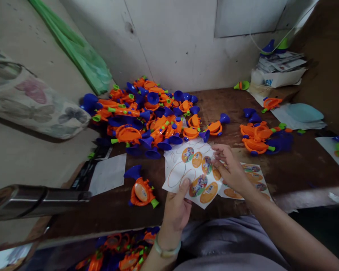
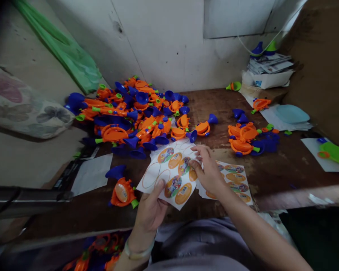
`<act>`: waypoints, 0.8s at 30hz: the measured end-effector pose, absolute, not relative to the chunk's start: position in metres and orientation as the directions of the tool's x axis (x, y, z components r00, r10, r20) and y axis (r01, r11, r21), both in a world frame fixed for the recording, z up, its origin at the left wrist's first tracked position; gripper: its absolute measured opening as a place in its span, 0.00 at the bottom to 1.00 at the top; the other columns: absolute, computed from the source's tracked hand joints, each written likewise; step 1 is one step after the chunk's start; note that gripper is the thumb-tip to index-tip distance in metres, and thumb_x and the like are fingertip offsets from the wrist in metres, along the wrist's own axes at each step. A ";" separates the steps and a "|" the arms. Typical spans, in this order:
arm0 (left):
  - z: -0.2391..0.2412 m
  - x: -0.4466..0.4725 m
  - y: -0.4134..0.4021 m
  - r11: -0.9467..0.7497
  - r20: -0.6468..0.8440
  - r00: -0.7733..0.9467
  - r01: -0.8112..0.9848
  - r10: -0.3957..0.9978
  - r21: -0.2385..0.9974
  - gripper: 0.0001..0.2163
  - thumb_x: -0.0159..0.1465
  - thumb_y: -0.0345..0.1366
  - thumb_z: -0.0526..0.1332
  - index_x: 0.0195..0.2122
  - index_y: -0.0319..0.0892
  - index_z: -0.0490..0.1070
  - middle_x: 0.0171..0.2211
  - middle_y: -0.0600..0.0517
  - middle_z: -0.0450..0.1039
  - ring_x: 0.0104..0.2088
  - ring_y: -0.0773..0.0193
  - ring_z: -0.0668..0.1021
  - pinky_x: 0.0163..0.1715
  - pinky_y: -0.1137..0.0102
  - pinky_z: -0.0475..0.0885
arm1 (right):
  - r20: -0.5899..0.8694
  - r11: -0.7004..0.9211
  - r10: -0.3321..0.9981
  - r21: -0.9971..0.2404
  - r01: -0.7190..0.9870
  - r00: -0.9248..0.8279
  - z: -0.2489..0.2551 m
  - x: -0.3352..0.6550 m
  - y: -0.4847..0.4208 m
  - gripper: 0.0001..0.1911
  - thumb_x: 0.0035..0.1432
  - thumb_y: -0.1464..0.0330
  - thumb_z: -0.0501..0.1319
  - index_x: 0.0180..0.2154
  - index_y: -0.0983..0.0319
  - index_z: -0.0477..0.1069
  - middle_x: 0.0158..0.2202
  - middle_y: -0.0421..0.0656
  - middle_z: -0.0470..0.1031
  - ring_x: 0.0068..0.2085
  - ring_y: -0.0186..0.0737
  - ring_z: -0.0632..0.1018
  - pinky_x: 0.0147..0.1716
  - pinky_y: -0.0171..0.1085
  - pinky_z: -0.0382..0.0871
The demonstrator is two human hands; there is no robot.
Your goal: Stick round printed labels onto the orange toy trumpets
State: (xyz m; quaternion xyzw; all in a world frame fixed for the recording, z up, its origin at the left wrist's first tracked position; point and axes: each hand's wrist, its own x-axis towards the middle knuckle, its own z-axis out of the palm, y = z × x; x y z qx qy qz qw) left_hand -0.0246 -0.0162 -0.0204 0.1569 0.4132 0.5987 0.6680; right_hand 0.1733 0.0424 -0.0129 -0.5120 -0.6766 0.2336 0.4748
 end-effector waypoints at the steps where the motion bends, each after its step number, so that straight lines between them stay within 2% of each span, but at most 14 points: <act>1: -0.019 -0.023 -0.017 0.204 -0.363 -0.115 -0.655 0.924 0.728 0.29 0.54 0.49 0.85 0.56 0.50 0.84 0.51 0.46 0.89 0.55 0.43 0.88 0.62 0.51 0.82 | 0.448 0.394 0.894 -0.766 0.508 -0.019 -0.008 0.171 0.036 0.11 0.73 0.65 0.62 0.54 0.55 0.75 0.56 0.49 0.81 0.56 0.50 0.82 0.55 0.52 0.80; 3: -0.018 -0.020 -0.018 0.165 -0.340 -0.186 -0.605 0.922 0.779 0.31 0.55 0.52 0.84 0.58 0.50 0.84 0.52 0.46 0.88 0.56 0.43 0.88 0.62 0.51 0.82 | 0.531 0.463 0.845 -0.662 0.590 -0.066 0.001 0.167 0.023 0.09 0.74 0.66 0.62 0.52 0.54 0.79 0.56 0.48 0.84 0.62 0.54 0.79 0.63 0.57 0.73; 5: -0.018 -0.018 -0.019 0.129 -0.303 -0.229 -0.562 0.925 0.817 0.32 0.54 0.54 0.83 0.58 0.50 0.84 0.53 0.47 0.88 0.55 0.44 0.88 0.62 0.52 0.82 | 0.554 0.525 0.816 -0.588 0.616 -0.166 0.008 0.162 0.013 0.07 0.75 0.66 0.64 0.50 0.53 0.81 0.49 0.45 0.87 0.58 0.53 0.81 0.60 0.55 0.74; 9: -0.019 -0.014 -0.020 0.081 -0.256 -0.257 -0.540 0.932 0.838 0.32 0.52 0.56 0.84 0.55 0.49 0.85 0.51 0.45 0.88 0.52 0.46 0.88 0.58 0.53 0.84 | 0.477 0.522 0.847 -0.665 0.534 -0.235 0.016 0.152 0.007 0.04 0.74 0.66 0.66 0.45 0.57 0.81 0.40 0.43 0.87 0.44 0.46 0.85 0.45 0.44 0.78; 12: -0.020 -0.013 -0.021 0.078 -0.245 -0.247 -0.535 0.937 0.841 0.31 0.51 0.57 0.84 0.52 0.48 0.86 0.49 0.45 0.89 0.52 0.46 0.88 0.60 0.53 0.83 | 0.418 0.470 0.882 -0.734 0.490 -0.219 0.015 0.150 0.008 0.06 0.74 0.66 0.66 0.41 0.57 0.81 0.36 0.41 0.86 0.39 0.43 0.85 0.38 0.40 0.78; 14: -0.020 -0.013 -0.022 0.088 -0.261 -0.252 -0.540 0.932 0.837 0.30 0.50 0.56 0.84 0.50 0.48 0.87 0.49 0.46 0.89 0.52 0.47 0.88 0.59 0.54 0.83 | 0.482 0.502 0.857 -0.705 0.502 -0.180 0.012 0.148 0.008 0.05 0.73 0.67 0.67 0.41 0.56 0.82 0.35 0.41 0.86 0.38 0.43 0.85 0.38 0.40 0.79; 16: -0.019 -0.013 -0.023 0.098 -0.284 -0.265 -0.549 0.922 0.830 0.29 0.51 0.55 0.84 0.51 0.49 0.87 0.51 0.46 0.88 0.53 0.46 0.88 0.57 0.54 0.84 | 0.628 0.574 0.769 -0.594 0.563 -0.120 0.008 0.145 0.006 0.04 0.72 0.68 0.68 0.43 0.54 0.83 0.37 0.41 0.87 0.41 0.44 0.86 0.42 0.43 0.80; 19: -0.014 -0.009 -0.024 0.099 -0.298 -0.277 -0.558 0.914 0.824 0.30 0.53 0.55 0.84 0.55 0.51 0.86 0.55 0.46 0.87 0.58 0.44 0.86 0.57 0.55 0.85 | 0.790 0.606 0.609 -0.412 0.680 -0.064 0.001 0.141 0.004 0.09 0.70 0.71 0.70 0.47 0.50 0.83 0.40 0.40 0.88 0.43 0.45 0.86 0.46 0.46 0.79; 24: -0.005 -0.002 -0.023 0.080 -0.292 -0.277 -0.585 0.916 0.807 0.28 0.54 0.56 0.82 0.53 0.51 0.87 0.54 0.47 0.88 0.58 0.42 0.86 0.59 0.53 0.85 | 0.838 0.627 0.542 -0.350 0.696 -0.067 -0.002 0.140 0.004 0.17 0.68 0.76 0.70 0.52 0.49 0.83 0.41 0.41 0.88 0.43 0.45 0.86 0.45 0.46 0.80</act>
